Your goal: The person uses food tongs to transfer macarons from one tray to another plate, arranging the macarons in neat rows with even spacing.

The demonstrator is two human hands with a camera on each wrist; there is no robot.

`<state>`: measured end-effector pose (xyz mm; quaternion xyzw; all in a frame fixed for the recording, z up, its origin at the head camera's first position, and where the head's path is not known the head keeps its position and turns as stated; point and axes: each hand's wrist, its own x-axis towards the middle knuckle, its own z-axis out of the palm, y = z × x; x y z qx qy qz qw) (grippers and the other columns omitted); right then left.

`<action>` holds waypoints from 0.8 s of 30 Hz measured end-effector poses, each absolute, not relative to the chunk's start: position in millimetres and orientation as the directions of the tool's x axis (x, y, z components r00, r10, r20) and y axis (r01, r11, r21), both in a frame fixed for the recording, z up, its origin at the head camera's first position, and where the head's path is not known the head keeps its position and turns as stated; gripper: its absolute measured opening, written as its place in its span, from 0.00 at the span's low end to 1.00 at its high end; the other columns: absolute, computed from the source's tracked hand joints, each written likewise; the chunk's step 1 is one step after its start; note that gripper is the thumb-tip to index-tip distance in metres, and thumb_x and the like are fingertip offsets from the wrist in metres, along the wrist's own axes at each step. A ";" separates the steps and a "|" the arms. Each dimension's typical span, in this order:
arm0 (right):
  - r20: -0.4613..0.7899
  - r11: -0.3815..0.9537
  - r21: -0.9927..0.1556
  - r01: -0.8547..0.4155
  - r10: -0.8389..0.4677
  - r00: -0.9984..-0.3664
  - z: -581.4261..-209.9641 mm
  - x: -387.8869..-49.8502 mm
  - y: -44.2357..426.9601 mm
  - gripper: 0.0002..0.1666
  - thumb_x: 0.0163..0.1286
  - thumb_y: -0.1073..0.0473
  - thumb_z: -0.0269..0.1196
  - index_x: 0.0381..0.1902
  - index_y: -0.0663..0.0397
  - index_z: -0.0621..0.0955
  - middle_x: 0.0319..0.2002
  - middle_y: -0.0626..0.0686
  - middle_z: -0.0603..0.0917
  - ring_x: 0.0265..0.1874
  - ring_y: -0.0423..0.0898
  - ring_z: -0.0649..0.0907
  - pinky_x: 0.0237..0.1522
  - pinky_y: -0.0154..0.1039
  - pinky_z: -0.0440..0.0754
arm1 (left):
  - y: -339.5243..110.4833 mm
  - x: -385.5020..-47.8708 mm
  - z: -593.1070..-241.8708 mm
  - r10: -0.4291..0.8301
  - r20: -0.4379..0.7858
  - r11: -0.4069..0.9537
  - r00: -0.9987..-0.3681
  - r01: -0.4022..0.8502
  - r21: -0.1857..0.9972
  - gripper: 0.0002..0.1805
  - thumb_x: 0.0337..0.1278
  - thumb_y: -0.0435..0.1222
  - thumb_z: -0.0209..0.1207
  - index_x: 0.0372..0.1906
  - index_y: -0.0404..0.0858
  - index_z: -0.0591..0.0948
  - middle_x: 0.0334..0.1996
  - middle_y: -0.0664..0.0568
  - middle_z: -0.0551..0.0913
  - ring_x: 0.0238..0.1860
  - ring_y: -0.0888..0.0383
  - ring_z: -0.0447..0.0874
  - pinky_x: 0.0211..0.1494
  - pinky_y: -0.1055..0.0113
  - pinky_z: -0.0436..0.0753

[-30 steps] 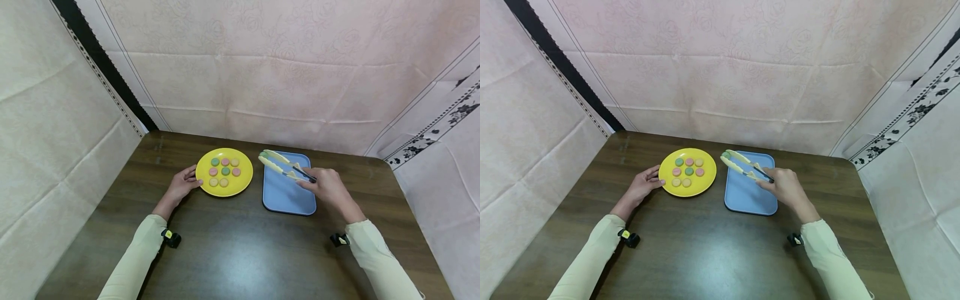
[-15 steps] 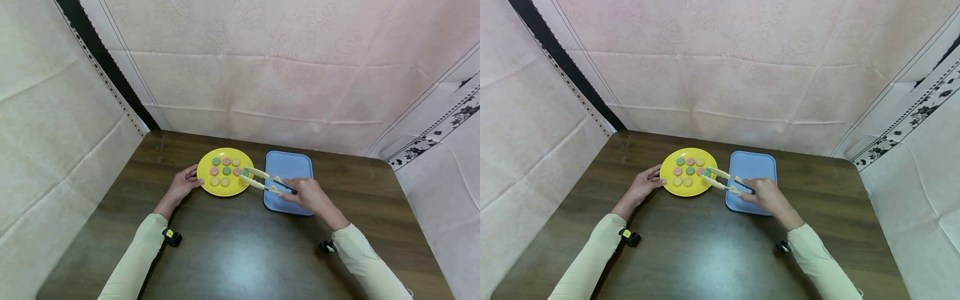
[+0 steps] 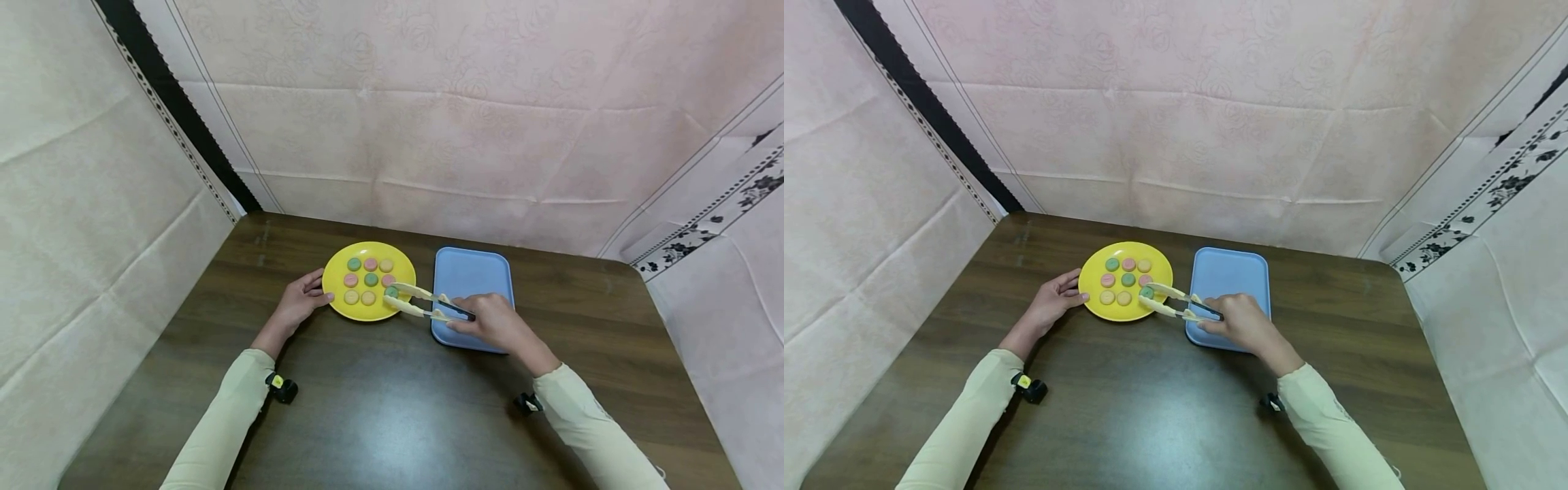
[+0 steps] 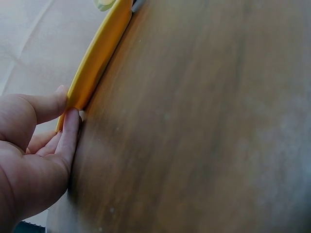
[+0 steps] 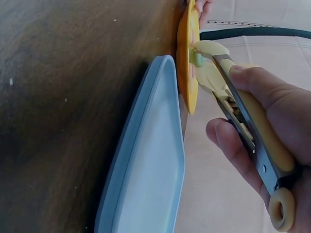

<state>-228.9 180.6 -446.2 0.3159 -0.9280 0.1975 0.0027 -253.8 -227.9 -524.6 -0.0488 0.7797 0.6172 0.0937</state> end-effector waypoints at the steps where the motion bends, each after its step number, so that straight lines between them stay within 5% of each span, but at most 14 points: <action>1: 0.125 0.725 -0.365 -0.585 -0.584 -0.802 -445.7 -228.9 180.1 0.27 0.66 0.48 0.73 0.55 0.62 0.87 0.45 0.58 0.90 0.24 0.39 0.75 0.25 0.34 0.75 | -228.0 -253.7 -524.4 0.039 -0.208 0.233 -0.977 -0.193 0.953 0.41 0.68 0.34 0.65 0.81 0.40 0.59 0.73 0.39 0.69 0.67 0.44 0.74 0.57 0.71 0.81; 24: 0.069 0.734 -0.376 -0.566 -0.587 -0.807 -440.5 -234.6 174.7 0.26 0.65 0.49 0.74 0.55 0.61 0.87 0.41 0.58 0.91 0.20 0.39 0.71 0.19 0.33 0.69 | -227.4 -253.9 -524.8 0.039 -0.202 0.201 -0.979 -0.191 0.961 0.41 0.68 0.32 0.65 0.80 0.40 0.60 0.73 0.39 0.69 0.66 0.44 0.75 0.52 0.75 0.81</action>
